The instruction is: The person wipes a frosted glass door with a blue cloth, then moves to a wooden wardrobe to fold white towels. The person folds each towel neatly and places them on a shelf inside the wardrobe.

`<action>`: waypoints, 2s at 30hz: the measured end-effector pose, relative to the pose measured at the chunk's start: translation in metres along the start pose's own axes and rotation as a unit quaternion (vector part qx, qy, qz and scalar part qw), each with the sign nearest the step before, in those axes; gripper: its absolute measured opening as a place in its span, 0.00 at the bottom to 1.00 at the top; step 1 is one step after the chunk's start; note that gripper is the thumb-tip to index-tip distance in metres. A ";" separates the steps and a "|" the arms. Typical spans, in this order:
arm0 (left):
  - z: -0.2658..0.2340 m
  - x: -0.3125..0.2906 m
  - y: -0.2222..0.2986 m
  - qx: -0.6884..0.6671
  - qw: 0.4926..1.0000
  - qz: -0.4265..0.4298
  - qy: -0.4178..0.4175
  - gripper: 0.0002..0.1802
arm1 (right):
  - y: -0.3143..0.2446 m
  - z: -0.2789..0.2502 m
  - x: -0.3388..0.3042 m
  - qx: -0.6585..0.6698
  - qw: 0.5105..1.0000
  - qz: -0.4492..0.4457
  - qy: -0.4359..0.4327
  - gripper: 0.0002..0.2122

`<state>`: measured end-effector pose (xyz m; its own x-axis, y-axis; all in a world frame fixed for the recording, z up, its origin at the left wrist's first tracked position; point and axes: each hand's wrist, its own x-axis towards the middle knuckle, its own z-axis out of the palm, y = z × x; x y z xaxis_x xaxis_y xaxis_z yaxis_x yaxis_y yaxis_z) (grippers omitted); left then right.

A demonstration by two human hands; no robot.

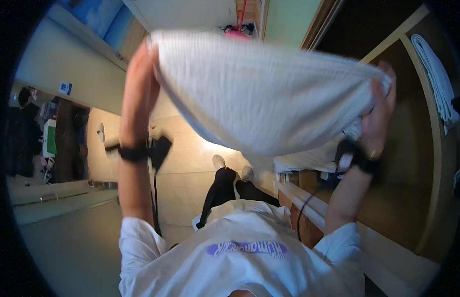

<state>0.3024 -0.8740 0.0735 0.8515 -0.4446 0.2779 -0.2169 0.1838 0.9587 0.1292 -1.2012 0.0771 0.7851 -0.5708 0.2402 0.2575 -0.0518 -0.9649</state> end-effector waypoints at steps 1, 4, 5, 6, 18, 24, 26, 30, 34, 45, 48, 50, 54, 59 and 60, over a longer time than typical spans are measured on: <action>0.000 0.021 0.010 -0.001 0.999 0.037 0.019 0.20 | 0.009 -0.006 0.021 -0.027 0.995 -0.100 -0.014 0.27; -0.012 0.007 -0.082 0.141 0.985 -0.100 -0.006 0.25 | 0.165 -0.067 0.000 -0.175 0.948 0.189 -0.186 0.25; -0.003 -0.024 -0.120 0.227 0.931 -0.279 -0.063 0.30 | 0.234 -0.085 -0.017 -0.265 0.899 0.297 -0.185 0.24; 0.020 -0.050 -0.144 0.215 0.939 -0.254 -0.088 0.35 | 0.283 -0.087 -0.049 -0.168 0.906 0.303 -0.242 0.23; -0.067 -0.086 -0.157 -0.123 0.912 -0.391 -0.007 0.33 | 0.162 -0.015 -0.069 0.201 0.880 0.382 -0.200 0.35; -0.079 -0.110 -0.167 0.049 0.938 -0.338 -0.056 0.30 | 0.195 0.013 -0.121 0.000 0.930 0.344 -0.128 0.25; -0.090 -0.116 -0.187 0.015 0.938 -0.347 -0.006 0.24 | 0.192 0.023 -0.121 0.001 0.917 0.393 -0.067 0.24; -0.095 -0.079 -0.182 -0.058 0.939 -0.339 0.015 0.23 | 0.188 0.036 -0.104 0.129 0.926 0.354 -0.005 0.21; -0.090 -0.062 -0.163 -0.056 0.965 -0.255 0.001 0.23 | 0.153 0.048 -0.097 0.195 0.935 0.296 0.011 0.17; -0.094 -0.075 -0.188 -0.023 0.957 -0.289 -0.024 0.16 | 0.168 0.045 -0.134 0.029 0.970 0.229 0.071 0.15; -0.097 -0.070 -0.188 -0.018 0.958 -0.284 -0.040 0.16 | 0.161 0.050 -0.132 0.037 0.973 0.214 0.074 0.16; -0.096 -0.065 -0.184 -0.014 0.960 -0.275 -0.049 0.16 | 0.161 0.048 -0.130 0.031 0.975 0.207 0.081 0.16; -0.092 -0.049 -0.164 0.004 0.964 -0.257 -0.064 0.16 | 0.148 0.041 -0.122 -0.020 0.983 0.172 0.066 0.16; -0.088 -0.040 -0.136 0.054 0.974 -0.206 -0.076 0.17 | 0.125 0.037 -0.125 -0.053 0.992 0.106 0.048 0.16; -0.085 -0.038 -0.132 0.070 0.977 -0.187 -0.071 0.17 | 0.125 0.031 -0.122 -0.113 0.988 0.091 0.051 0.16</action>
<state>0.3388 -0.8066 -0.0684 0.8106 -0.5775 -0.0972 0.0248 -0.1320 0.9909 0.0835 -1.1127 -0.0699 0.7426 -0.6672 0.0590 -0.0253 -0.1160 -0.9929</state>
